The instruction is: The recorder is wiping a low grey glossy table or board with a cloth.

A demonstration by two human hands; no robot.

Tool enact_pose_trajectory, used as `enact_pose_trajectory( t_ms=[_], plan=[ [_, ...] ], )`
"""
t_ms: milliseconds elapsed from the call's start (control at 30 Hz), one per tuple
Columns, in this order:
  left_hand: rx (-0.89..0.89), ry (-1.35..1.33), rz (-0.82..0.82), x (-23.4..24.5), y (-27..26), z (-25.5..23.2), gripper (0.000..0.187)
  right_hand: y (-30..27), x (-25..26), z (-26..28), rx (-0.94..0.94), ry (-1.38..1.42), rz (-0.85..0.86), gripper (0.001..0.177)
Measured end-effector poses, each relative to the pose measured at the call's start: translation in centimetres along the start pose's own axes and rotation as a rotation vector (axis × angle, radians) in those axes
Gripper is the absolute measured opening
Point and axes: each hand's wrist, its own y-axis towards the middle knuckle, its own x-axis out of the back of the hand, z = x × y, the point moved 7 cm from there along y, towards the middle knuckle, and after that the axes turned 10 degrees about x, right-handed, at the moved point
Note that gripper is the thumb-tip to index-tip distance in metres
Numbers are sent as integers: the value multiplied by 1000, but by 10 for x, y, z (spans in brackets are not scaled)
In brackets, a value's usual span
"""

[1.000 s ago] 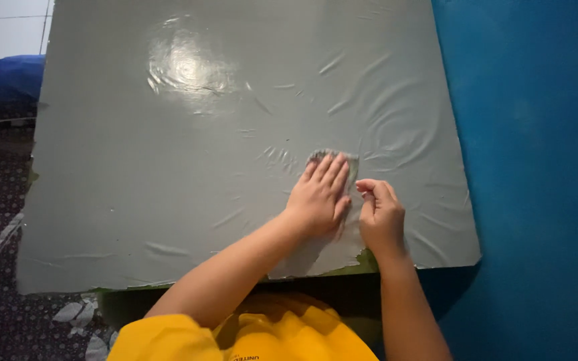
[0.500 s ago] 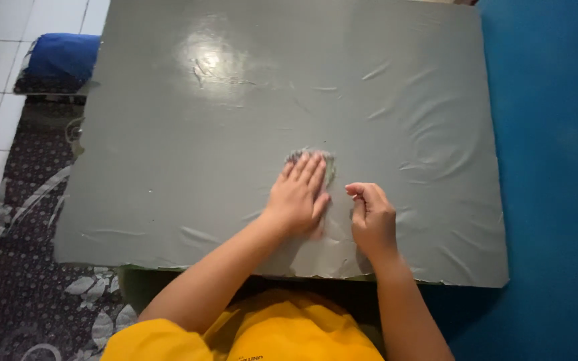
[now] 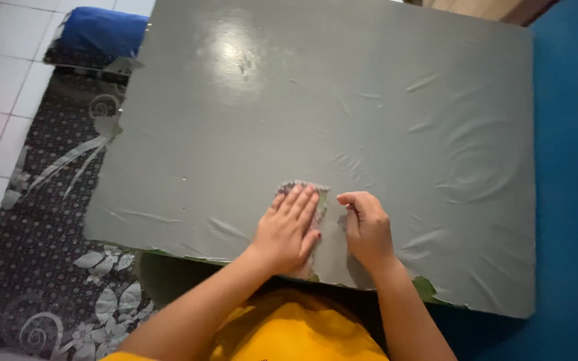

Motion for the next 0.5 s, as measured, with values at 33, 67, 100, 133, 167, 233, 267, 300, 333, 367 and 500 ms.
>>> enact_pose_trajectory(
  t_ms=[33,67,100,133,167,233,267,300,333,367,500],
  plan=[
    [7,3,-4,2,11,12,75,3,-4,2,6,5,4,24],
    [63,51,49,0,23,26,76,6,-8,6,36,-1,17,24],
    [118,100,103,-2,34,40,76,8,-12,10,65,-6,30,24],
    [123,100,98,1,40,52,76,11,-15,13,71,-5,32,24],
    [191,131,95,4,47,68,76,13,-18,15,76,4,35,23],
    [264,160,90,9,50,89,77,18,-22,21,85,14,41,22],
    [274,180,73,13,47,94,77,19,-24,24,77,20,57,23],
    [284,199,55,16,44,99,78,21,-27,26,68,26,74,24],
    [292,198,53,16,31,97,78,20,-31,26,73,29,80,24],
    [296,193,24,19,18,94,77,20,-34,27,74,44,78,25],
    [269,167,-53,33,-37,81,76,22,-55,33,103,50,117,25]
  ],
)
